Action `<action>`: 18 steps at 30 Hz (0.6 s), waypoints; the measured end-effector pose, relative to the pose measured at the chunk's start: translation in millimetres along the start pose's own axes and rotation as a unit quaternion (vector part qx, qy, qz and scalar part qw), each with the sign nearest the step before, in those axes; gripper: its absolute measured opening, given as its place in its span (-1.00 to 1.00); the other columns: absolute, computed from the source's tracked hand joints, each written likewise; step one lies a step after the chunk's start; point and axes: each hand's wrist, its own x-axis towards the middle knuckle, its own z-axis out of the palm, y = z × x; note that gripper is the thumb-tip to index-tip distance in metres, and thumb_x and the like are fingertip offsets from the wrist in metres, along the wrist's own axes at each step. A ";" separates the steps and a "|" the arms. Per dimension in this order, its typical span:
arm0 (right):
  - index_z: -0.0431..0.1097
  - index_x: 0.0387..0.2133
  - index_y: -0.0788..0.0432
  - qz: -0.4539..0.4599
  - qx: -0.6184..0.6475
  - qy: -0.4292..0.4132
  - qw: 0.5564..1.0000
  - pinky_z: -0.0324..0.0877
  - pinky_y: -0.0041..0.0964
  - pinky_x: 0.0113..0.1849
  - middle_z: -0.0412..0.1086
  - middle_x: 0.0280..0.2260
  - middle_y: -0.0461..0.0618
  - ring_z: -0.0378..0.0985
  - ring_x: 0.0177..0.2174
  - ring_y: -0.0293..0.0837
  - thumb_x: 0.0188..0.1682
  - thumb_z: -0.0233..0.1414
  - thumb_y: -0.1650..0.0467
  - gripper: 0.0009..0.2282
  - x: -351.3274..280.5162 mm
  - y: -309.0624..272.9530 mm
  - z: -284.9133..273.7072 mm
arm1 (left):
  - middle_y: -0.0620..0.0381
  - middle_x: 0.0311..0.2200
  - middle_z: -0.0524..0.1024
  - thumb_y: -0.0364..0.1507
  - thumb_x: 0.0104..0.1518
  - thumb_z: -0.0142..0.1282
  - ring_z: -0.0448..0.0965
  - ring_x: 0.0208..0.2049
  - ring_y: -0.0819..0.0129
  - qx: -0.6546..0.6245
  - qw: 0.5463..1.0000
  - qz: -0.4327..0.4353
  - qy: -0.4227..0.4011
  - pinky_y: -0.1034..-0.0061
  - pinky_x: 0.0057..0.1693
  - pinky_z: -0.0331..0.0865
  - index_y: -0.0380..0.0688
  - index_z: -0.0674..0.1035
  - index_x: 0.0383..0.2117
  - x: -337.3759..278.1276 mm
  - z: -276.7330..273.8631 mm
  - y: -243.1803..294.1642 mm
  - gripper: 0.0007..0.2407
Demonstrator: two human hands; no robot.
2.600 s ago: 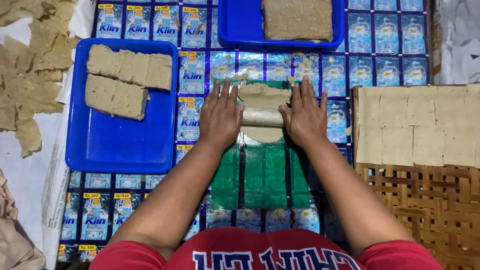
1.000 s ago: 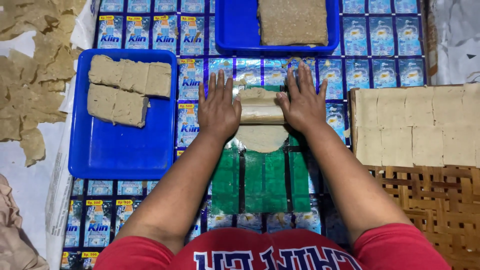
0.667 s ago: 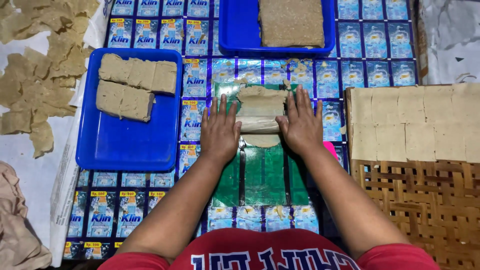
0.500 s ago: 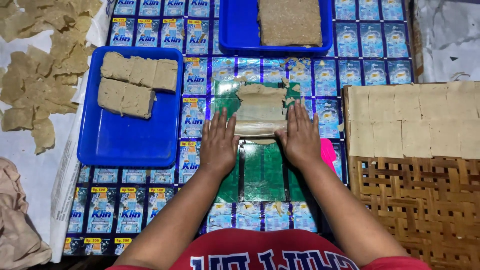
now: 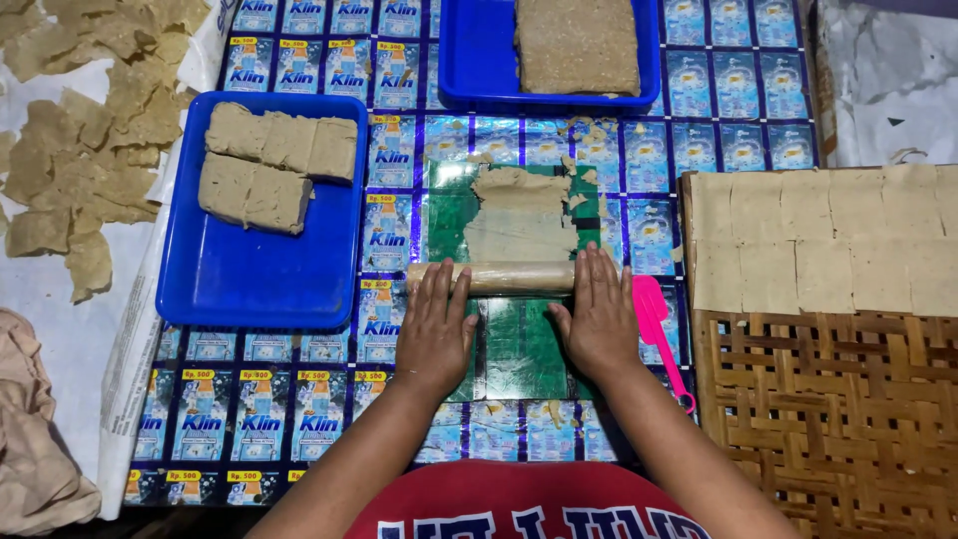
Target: Flattening a block of food paste using a rolling pin and cutting it into rectangular pieces using a small spatula.
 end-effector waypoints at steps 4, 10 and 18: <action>-0.04 0.34 0.37 0.003 0.012 0.013 1.000 -0.21 0.20 0.31 -0.04 0.38 0.28 0.00 0.34 0.19 0.03 0.04 0.14 -0.27 26.1 12.5 16.1 | -0.14 0.42 0.04 -0.28 0.28 -0.07 -0.04 0.44 -0.02 -0.002 1.000 -0.004 -0.002 0.06 0.45 -0.18 -0.15 0.20 0.37 29.5 1.5 -8.5 -0.48; 0.01 0.34 0.32 0.037 -0.029 -0.044 0.998 -0.33 0.30 0.31 -0.04 0.40 0.20 0.02 0.36 0.10 0.14 -0.14 0.06 -0.34 83.1 27.9 24.0 | -0.15 0.42 0.08 -0.21 0.35 -0.15 -0.03 0.46 -0.01 0.022 0.999 0.006 0.027 0.06 0.47 -0.18 -0.15 0.25 0.36 88.3 10.4 -24.2 -0.52; -0.14 0.43 -0.01 0.085 0.009 -0.110 0.990 -0.50 0.42 0.25 -0.30 0.45 0.11 -0.32 0.40 0.04 0.15 -0.36 0.03 -0.39 160.6 38.6 18.0 | -0.12 0.44 0.02 -0.18 0.34 -0.26 -0.11 0.46 0.01 0.054 0.997 -0.043 -0.024 0.08 0.47 -0.29 -0.08 0.26 0.36 174.2 15.9 -37.7 -0.51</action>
